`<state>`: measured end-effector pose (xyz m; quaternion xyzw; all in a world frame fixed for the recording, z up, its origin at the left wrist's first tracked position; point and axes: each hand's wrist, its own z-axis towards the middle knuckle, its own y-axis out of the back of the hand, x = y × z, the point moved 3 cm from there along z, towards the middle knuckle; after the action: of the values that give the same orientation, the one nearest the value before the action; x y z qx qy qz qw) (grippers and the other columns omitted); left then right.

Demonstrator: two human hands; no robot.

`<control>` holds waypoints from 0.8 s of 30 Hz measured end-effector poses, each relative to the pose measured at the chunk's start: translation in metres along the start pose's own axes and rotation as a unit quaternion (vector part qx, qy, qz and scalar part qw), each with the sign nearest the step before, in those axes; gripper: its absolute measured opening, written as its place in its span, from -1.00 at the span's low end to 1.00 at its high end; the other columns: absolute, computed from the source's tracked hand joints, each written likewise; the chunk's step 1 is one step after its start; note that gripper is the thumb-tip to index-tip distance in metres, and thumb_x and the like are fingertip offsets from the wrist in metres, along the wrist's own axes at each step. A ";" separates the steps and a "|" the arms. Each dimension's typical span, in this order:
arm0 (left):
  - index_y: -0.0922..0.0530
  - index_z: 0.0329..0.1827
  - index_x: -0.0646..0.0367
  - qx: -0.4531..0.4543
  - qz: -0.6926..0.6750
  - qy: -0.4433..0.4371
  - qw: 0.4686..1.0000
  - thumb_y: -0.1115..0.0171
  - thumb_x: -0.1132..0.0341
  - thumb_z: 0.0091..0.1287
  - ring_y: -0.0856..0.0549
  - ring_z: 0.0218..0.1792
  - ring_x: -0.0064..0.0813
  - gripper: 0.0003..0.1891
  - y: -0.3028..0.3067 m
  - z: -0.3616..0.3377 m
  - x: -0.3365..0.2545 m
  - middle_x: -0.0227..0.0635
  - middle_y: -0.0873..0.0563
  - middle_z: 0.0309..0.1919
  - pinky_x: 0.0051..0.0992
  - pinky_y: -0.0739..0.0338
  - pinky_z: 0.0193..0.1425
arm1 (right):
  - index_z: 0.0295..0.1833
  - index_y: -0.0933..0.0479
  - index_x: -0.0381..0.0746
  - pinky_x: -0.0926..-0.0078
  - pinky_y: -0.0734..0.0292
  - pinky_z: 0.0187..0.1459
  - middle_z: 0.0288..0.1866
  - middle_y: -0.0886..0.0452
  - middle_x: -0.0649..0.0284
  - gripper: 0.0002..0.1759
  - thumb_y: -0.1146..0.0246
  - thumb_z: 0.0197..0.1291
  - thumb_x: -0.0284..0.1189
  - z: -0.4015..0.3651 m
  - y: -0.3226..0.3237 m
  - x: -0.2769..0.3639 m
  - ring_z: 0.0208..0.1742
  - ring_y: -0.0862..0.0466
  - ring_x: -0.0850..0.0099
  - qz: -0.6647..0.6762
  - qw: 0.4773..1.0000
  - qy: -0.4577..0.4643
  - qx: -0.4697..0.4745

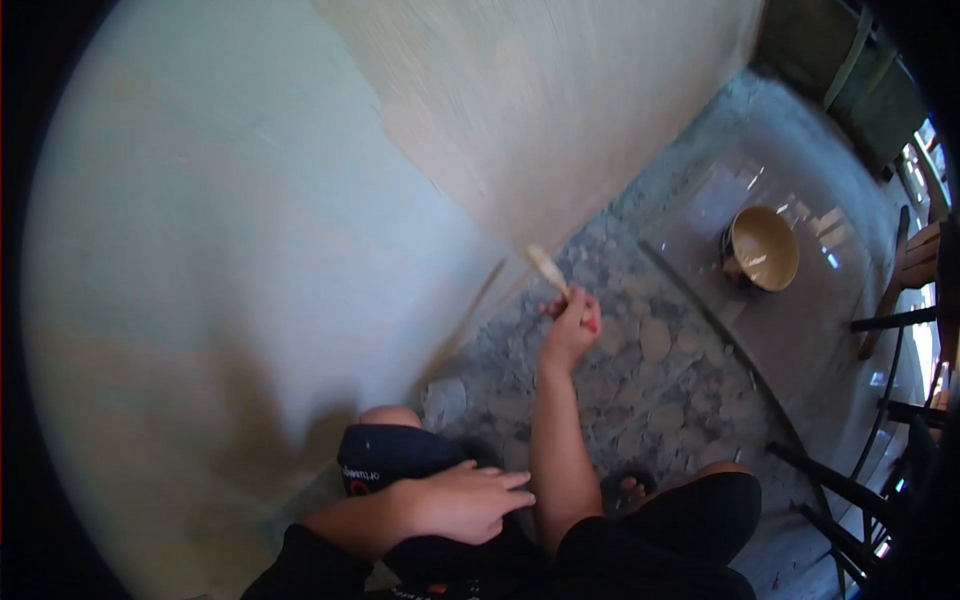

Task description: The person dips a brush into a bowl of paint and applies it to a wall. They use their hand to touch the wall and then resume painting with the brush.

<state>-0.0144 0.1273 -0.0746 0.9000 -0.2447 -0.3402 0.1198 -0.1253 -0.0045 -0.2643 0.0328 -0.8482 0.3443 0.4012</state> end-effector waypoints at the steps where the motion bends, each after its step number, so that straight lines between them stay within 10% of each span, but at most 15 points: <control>1: -0.37 0.30 0.11 -0.029 -0.025 -0.009 0.999 -0.09 0.30 0.21 -0.39 0.31 -0.07 -0.47 0.000 -0.001 0.000 -0.04 -0.31 0.37 -0.06 -0.35 0.27 | -0.24 -0.45 -0.37 0.50 -0.56 -0.49 -0.51 -0.48 0.25 -0.77 -0.07 0.37 -0.39 0.004 -0.001 0.007 -0.55 -0.48 0.55 0.003 1.000 0.005 -0.010; 8: -0.47 0.18 0.20 -0.254 -0.055 0.036 0.965 -0.16 0.27 0.29 -0.58 0.08 -0.08 -0.60 -0.001 -0.030 -0.012 0.00 -0.43 0.24 -0.26 -0.48 0.15 | -0.24 -0.47 -0.37 0.51 -0.59 -0.48 -0.47 -0.51 0.21 -0.74 -0.10 0.37 -0.36 -0.016 -0.054 0.053 -0.54 -0.51 0.53 0.061 0.994 0.045 0.076; 18: -0.48 0.15 0.26 -0.268 -0.075 0.054 0.959 -0.12 0.19 0.33 -0.58 0.07 -0.03 -0.59 -0.060 -0.066 0.008 0.05 -0.51 0.13 -0.20 -0.46 0.18 | -0.14 -0.43 -0.39 0.43 -0.61 -0.43 -0.37 -0.59 0.04 -0.71 -0.06 0.39 -0.33 -0.059 -0.117 0.094 -0.47 -0.58 0.47 0.203 0.946 0.153 0.200; 24: -0.44 0.22 0.19 -0.273 -0.083 0.074 0.956 -0.09 0.24 0.35 -0.56 0.10 -0.02 -0.59 -0.058 -0.080 0.038 0.05 -0.46 0.19 -0.24 -0.47 0.19 | -0.21 -0.48 -0.38 0.56 -0.56 -0.44 -0.42 -0.59 0.18 -0.77 -0.10 0.37 -0.39 -0.039 -0.094 0.021 -0.50 -0.58 0.52 0.051 0.977 0.088 0.185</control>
<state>0.0850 0.1611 -0.0584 0.8729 -0.0572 -0.3348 0.3502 -0.0829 -0.0473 -0.1796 0.0329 -0.7318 0.5167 0.4432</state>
